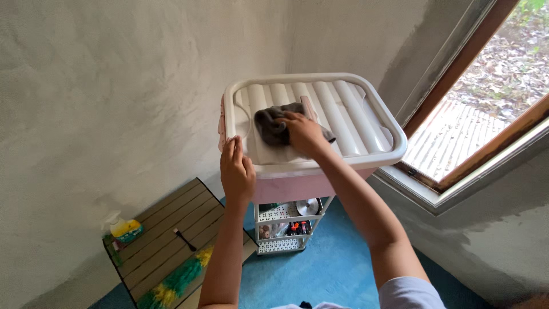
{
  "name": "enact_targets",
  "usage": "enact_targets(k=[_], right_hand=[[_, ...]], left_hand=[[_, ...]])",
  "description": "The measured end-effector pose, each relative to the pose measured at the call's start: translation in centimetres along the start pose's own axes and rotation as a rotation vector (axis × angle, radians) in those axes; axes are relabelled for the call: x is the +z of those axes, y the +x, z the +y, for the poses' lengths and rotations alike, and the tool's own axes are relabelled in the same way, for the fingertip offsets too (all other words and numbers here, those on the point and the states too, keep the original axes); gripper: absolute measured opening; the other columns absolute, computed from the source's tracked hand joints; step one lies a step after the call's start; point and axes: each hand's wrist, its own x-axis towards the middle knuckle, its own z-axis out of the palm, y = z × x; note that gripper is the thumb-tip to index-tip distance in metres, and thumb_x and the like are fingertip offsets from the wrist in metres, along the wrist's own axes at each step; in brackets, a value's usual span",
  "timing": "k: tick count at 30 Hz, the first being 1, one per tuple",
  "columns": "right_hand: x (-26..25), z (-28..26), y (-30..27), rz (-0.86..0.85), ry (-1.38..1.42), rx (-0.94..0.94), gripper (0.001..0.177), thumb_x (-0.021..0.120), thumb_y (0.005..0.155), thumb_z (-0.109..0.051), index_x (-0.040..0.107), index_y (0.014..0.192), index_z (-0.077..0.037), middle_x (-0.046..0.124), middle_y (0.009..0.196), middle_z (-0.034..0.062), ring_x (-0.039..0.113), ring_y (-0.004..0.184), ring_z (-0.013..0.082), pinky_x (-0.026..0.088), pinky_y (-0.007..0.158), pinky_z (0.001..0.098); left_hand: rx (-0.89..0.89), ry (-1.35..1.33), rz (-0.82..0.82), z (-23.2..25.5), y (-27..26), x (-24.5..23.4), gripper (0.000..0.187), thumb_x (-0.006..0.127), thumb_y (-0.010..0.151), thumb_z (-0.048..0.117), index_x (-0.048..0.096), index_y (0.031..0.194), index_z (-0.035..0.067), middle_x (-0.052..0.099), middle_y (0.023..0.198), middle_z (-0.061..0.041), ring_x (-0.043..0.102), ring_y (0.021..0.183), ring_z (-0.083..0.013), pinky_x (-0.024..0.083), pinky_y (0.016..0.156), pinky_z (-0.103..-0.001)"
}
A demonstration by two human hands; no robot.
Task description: The person wipes the lid and sides of a pink storage bin with a cloth, then wipes a wooden table surface, and finally wipes the inside and outside of a brown basket before placing it on the storage bin.
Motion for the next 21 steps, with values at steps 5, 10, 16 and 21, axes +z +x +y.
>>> enact_targets(k=[5,10,16,21], right_hand=[[-0.6,3.5,-1.7,0.130,-0.122,0.026,0.059,0.054,0.090,-0.003,0.061,0.141,-0.030,0.050,0.155,0.0021,0.049,0.140,0.0254,0.042,0.109,0.0494],[-3.0,5.5,-3.8,0.113,0.056,0.107,0.048,0.050,0.096,-0.019,0.061,0.142,-0.029,0.053,0.154,0.0018,0.050,0.140,0.0246,0.041,0.115,0.0493],[-4.6,2.9,-2.2,-0.042,0.115,0.104,0.074,0.052,0.096,-0.067,0.039,0.155,-0.025,0.037,0.158,0.0164,0.027,0.149,0.0357,0.024,0.117,0.0579],[-3.9,-0.6,-0.9,-0.180,-0.133,0.053,0.084,0.060,0.087,-0.070,0.036,0.154,-0.025,0.029,0.160,0.0171,0.020,0.148,0.0412,0.018,0.114,0.0643]], left_hand=[[0.077,-0.007,0.053,0.1,0.0,-0.1,0.049,0.047,0.099,0.004,0.052,0.147,-0.005,0.052,0.150,-0.023,0.047,0.144,-0.0368,0.038,0.121,-0.048],[0.086,0.009,0.062,0.3,0.0,-0.2,0.049,0.047,0.099,0.004,0.052,0.147,-0.005,0.053,0.149,-0.023,0.047,0.144,-0.0371,0.038,0.121,-0.049],[0.084,0.049,0.048,0.7,0.2,-0.2,0.049,0.048,0.099,0.005,0.052,0.147,-0.004,0.053,0.148,-0.023,0.046,0.144,-0.0376,0.037,0.122,-0.049],[0.072,-0.004,0.054,1.0,-0.2,-0.6,0.050,0.047,0.098,0.005,0.053,0.147,-0.003,0.052,0.149,-0.023,0.045,0.145,-0.0385,0.037,0.121,-0.050]])
